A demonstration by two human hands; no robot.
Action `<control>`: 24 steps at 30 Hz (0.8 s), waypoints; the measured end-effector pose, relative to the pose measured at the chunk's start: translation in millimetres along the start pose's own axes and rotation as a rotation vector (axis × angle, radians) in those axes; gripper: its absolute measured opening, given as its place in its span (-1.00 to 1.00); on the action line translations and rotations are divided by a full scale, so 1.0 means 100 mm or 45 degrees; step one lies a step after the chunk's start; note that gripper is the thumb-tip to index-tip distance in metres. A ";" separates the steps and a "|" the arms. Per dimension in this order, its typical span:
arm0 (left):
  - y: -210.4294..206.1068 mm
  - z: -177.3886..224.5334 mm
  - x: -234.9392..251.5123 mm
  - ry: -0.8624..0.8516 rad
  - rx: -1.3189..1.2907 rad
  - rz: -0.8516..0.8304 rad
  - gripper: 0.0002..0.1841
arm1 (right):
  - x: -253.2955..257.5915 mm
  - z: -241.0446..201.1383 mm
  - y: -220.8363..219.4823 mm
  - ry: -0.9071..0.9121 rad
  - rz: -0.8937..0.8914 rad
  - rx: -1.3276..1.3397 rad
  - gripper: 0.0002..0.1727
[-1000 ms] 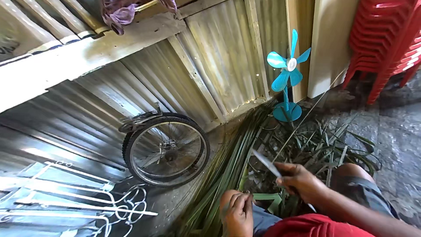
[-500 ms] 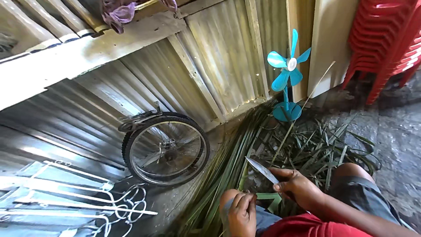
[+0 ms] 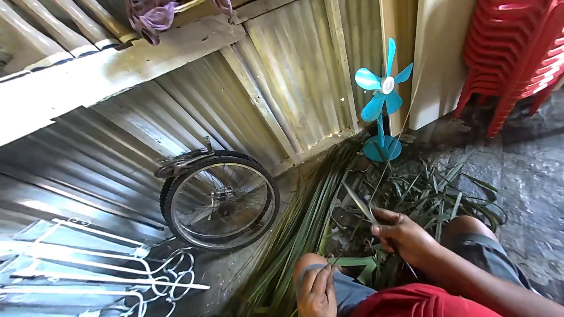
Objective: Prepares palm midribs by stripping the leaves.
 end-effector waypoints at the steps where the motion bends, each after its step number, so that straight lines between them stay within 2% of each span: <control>1: -0.01 0.00 0.01 -0.012 -0.004 0.008 -0.85 | -0.02 0.06 -0.01 -0.014 -0.050 -0.069 -0.32; 4: -0.03 0.00 0.04 -0.051 -0.023 0.002 -0.84 | -0.05 0.22 -0.03 -0.108 -0.135 -0.086 -0.29; 8: -0.01 -0.01 0.00 -0.017 -0.053 -0.059 -0.81 | -0.05 0.16 0.01 -0.094 -0.050 0.083 -0.37; 11: 0.04 0.01 -0.02 0.036 -0.115 -0.115 -0.82 | -0.02 0.07 0.04 -0.058 -0.011 0.120 -0.34; 18: 0.14 -0.02 0.02 -0.056 -0.074 -0.076 -0.82 | -0.03 0.03 0.00 -0.094 0.015 0.114 -0.33; 24: 0.26 -0.13 -0.08 -0.081 0.008 -0.085 -0.82 | 0.06 -0.22 0.11 -0.019 0.212 0.094 -0.32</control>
Point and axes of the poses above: each hand's wrist, its own x-axis towards the middle knuckle, its own y-axis out of the back of the hand, z = x × y, the point moved 2 cm from there along x, towards the middle knuckle, and after that the axes turned 14 degrees about z, right-handed, at the moved point
